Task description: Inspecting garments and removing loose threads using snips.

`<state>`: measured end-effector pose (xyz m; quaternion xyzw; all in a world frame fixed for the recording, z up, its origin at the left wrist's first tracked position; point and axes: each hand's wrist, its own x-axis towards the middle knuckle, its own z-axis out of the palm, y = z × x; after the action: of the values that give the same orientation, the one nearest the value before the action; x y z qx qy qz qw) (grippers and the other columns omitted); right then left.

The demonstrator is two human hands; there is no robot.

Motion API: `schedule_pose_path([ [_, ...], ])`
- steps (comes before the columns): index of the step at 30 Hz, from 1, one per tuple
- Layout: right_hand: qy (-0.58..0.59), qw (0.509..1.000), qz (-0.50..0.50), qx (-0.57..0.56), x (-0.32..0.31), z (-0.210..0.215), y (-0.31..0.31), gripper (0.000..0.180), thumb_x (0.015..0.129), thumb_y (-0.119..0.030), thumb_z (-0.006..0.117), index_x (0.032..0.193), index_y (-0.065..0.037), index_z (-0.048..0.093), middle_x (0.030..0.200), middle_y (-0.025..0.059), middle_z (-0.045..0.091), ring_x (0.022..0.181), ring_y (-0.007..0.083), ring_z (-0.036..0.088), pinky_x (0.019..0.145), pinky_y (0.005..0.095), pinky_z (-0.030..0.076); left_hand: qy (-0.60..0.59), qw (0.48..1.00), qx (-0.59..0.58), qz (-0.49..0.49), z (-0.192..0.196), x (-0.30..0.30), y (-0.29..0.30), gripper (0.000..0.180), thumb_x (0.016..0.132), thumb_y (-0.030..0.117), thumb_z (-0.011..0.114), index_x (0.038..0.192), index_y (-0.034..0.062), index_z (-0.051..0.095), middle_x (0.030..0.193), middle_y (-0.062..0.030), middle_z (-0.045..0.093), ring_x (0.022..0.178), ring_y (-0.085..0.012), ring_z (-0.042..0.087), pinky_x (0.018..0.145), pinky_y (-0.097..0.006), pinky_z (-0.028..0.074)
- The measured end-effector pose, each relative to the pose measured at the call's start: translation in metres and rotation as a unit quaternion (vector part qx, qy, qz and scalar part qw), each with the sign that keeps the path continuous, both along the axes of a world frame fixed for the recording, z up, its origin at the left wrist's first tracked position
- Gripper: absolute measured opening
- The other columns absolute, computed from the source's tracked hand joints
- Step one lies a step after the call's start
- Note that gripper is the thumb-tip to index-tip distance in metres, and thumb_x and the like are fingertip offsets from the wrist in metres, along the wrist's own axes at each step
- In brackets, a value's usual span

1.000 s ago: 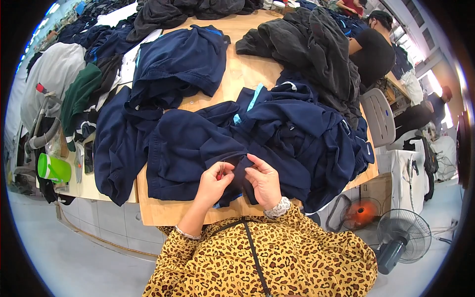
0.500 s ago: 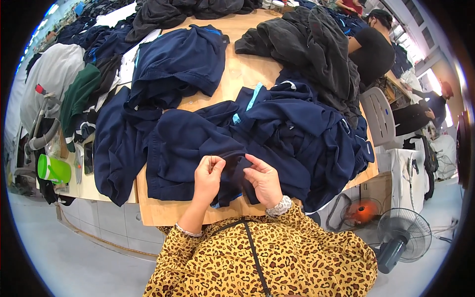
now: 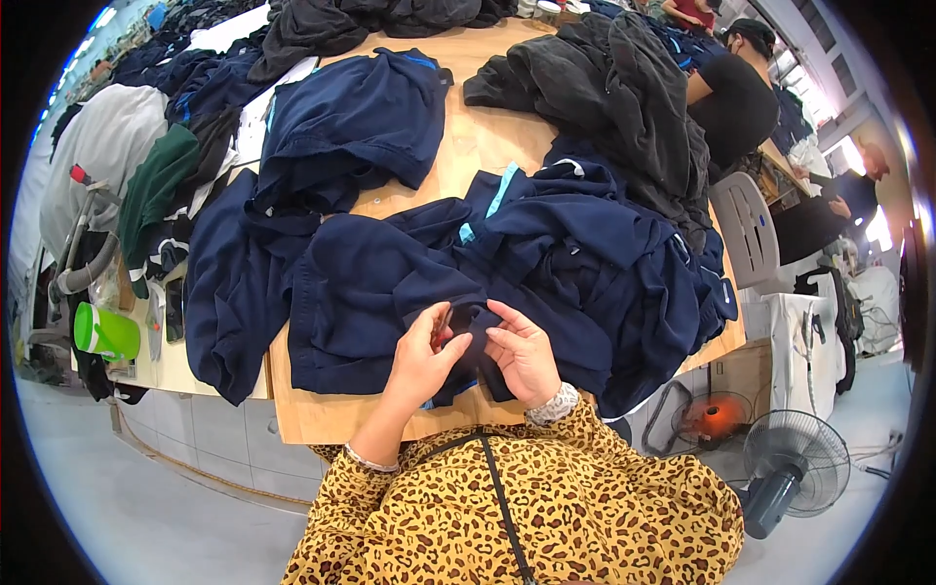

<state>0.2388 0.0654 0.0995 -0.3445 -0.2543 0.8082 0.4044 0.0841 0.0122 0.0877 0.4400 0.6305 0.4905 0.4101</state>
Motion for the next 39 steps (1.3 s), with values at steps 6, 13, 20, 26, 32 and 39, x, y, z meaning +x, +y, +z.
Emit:
schedule_pose_path([
  [6, 0.013, 0.998, -0.018, -0.057, 0.001, -0.004, 0.002, 0.038, 0.087, 0.005, 0.052, 0.124, 0.002, 0.049, 0.095, 0.0061, 0.059, 0.089, 0.0157, 0.061, 0.085, 0.0308, 0.052, -0.11, 0.994, 0.016, 0.01, 0.0, 0.001, 0.0, 0.014, 0.083, 0.009, 0.066, 0.092, -0.0021, 0.064, 0.075, -0.003, 0.059, 0.068, -0.0065, 0.052, 0.061, -0.022, 0.043],
  [13, 0.021, 0.998, -0.019, -0.051, 0.003, -0.005, 0.002, 0.04, 0.087, 0.004, 0.052, 0.127, 0.001, 0.046, 0.093, 0.005, 0.058, 0.087, 0.0154, 0.061, 0.082, 0.0311, 0.052, 0.042, 0.99, 0.119, -0.068, 0.006, 0.009, -0.001, 0.014, 0.078, 0.007, 0.069, 0.088, 0.0001, 0.065, 0.077, -0.0028, 0.053, 0.06, -0.011, 0.048, 0.056, -0.024, 0.04],
  [20, 0.048, 0.994, -0.072, -0.059, 0.006, -0.007, 0.007, 0.048, 0.088, 0.004, 0.051, 0.134, -0.003, 0.039, 0.099, 0.0055, 0.057, 0.09, 0.0156, 0.06, 0.083, 0.0316, 0.052, -0.038, 0.996, 0.075, 0.026, -0.007, 0.002, -0.003, 0.01, 0.079, 0.006, 0.068, 0.088, 0.0009, 0.065, 0.08, 0.0, 0.055, 0.063, -0.006, 0.046, 0.058, -0.021, 0.04],
  [26, 0.003, 0.996, -0.082, -0.041, 0.002, -0.002, 0.003, 0.059, 0.084, 0.006, 0.053, 0.138, -0.005, 0.032, 0.11, 0.0067, 0.053, 0.1, 0.0171, 0.057, 0.086, 0.0329, 0.049, -0.022, 0.999, 0.019, 0.028, -0.013, 0.003, -0.005, 0.023, 0.08, 0.007, 0.067, 0.101, -0.0009, 0.062, 0.082, -0.0017, 0.056, 0.065, -0.0062, 0.047, 0.06, -0.021, 0.042],
  [32, 0.004, 0.996, -0.084, -0.004, -0.001, 0.004, 0.001, 0.07, 0.082, 0.011, 0.056, 0.142, -0.005, 0.024, 0.123, 0.0077, 0.042, 0.102, 0.0168, 0.055, 0.087, 0.0335, 0.048, -0.015, 0.998, 0.064, 0.025, -0.019, 0.008, -0.004, 0.037, 0.08, 0.009, 0.068, 0.114, -0.0008, 0.057, 0.083, -0.0024, 0.057, 0.064, -0.0062, 0.048, 0.06, -0.021, 0.043],
  [39, -0.052, 0.996, -0.025, 0.075, -0.001, 0.007, -0.001, 0.065, 0.079, 0.01, 0.058, 0.138, -0.004, 0.035, 0.111, 0.0028, 0.049, 0.093, 0.0103, 0.055, 0.084, 0.0251, 0.047, -0.01, 1.0, 0.018, 0.0, 0.001, -0.016, -0.001, 0.039, 0.077, 0.001, 0.066, 0.115, 0.0008, 0.057, 0.092, -0.0009, 0.054, 0.07, -0.0039, 0.047, 0.061, -0.019, 0.04],
])
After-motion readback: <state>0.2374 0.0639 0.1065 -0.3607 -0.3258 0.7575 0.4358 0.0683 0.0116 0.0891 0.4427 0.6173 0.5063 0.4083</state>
